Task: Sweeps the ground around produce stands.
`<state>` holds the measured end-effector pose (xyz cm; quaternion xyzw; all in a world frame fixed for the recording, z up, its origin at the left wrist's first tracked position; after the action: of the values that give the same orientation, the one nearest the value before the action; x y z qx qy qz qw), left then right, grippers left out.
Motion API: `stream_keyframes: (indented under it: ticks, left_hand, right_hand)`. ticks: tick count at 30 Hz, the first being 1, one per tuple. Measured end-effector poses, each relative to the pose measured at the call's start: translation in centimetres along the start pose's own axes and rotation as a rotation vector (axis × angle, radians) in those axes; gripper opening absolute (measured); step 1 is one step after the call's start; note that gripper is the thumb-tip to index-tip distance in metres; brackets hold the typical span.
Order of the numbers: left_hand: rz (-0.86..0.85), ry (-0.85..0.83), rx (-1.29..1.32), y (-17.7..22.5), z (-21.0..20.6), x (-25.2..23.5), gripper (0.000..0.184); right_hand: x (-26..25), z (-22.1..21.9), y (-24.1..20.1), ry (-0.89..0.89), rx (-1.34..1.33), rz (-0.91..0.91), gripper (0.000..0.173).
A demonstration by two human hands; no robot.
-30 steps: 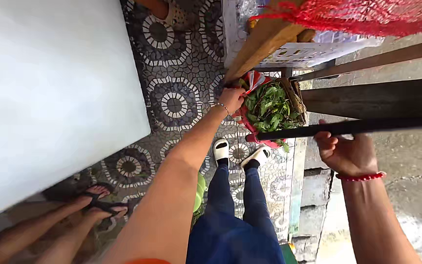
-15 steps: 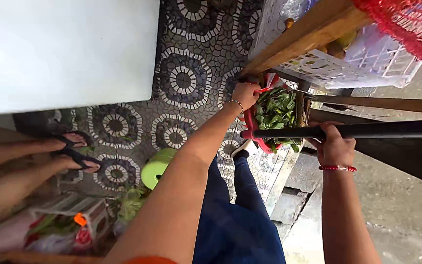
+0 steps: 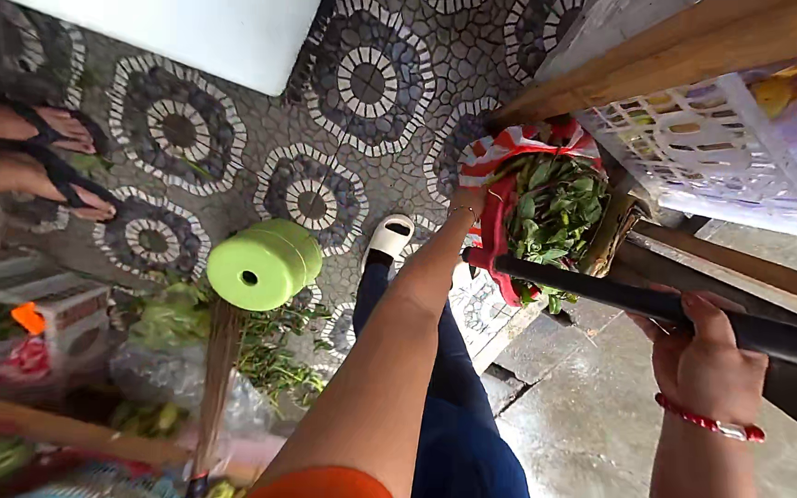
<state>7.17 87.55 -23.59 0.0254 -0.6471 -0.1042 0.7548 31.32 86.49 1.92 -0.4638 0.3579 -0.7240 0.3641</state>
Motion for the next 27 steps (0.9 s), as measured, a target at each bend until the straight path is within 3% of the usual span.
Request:
stream_keyframes:
  ticks: [3, 6, 9, 15, 17, 20, 24, 27]
  left_hand:
    - [0.069, -0.036, 0.071, 0.4, -0.9, -1.8, 0.057]
    - [0.096, -0.158, -0.181, 0.7, -0.8, -1.0, 0.042]
    - [-0.054, 0.023, -0.397, -1.7, -1.8, -3.2, 0.036]
    - [-0.047, 0.067, -0.46, -3.8, -0.2, -3.3, 0.038]
    - [-0.124, 0.046, -0.386, -4.6, 0.4, -3.6, 0.045]
    - [-0.286, 0.024, -0.359, -4.7, 0.3, -4.0, 0.042]
    - [-0.447, 0.109, -0.648, -2.7, -0.6, -2.4, 0.033]
    - [-0.635, 0.118, -0.73, -1.7, -0.4, -3.2, 0.048]
  right_hand:
    - [-0.1, 1.0, 0.4, -0.053, 0.01, 0.052, 0.014]
    - [-0.1, 1.4, 0.6, -0.096, 0.038, 0.066, 0.02]
    - [0.2, 1.2, 1.1, -0.104, 0.035, 0.069, 0.019]
    - [1.0, -0.2, 1.3, -0.114, 0.03, 0.078, 0.014]
    - [1.2, -0.3, 1.2, -0.107, 0.035, 0.073, 0.014]
    - [1.4, 0.1, 1.4, -0.103, 0.029, 0.07, 0.016]
    - [2.0, 1.0, 1.8, -0.074, 0.012, 0.074, 0.016]
    - [2.2, 2.0, 2.2, -0.05, -0.011, 0.072, 0.016]
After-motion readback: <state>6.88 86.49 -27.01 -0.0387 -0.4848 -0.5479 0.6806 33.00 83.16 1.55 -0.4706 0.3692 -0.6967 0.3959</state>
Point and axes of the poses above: each hand's wrist, its own x-axis away from the middle knuckle, its own z-axis out of the back of the hand, y = z × x, the point moved 2 cm from there along -x, towards the middle knuckle, and after that the axes turned 5 degrees about z, right-handed, at the moved point
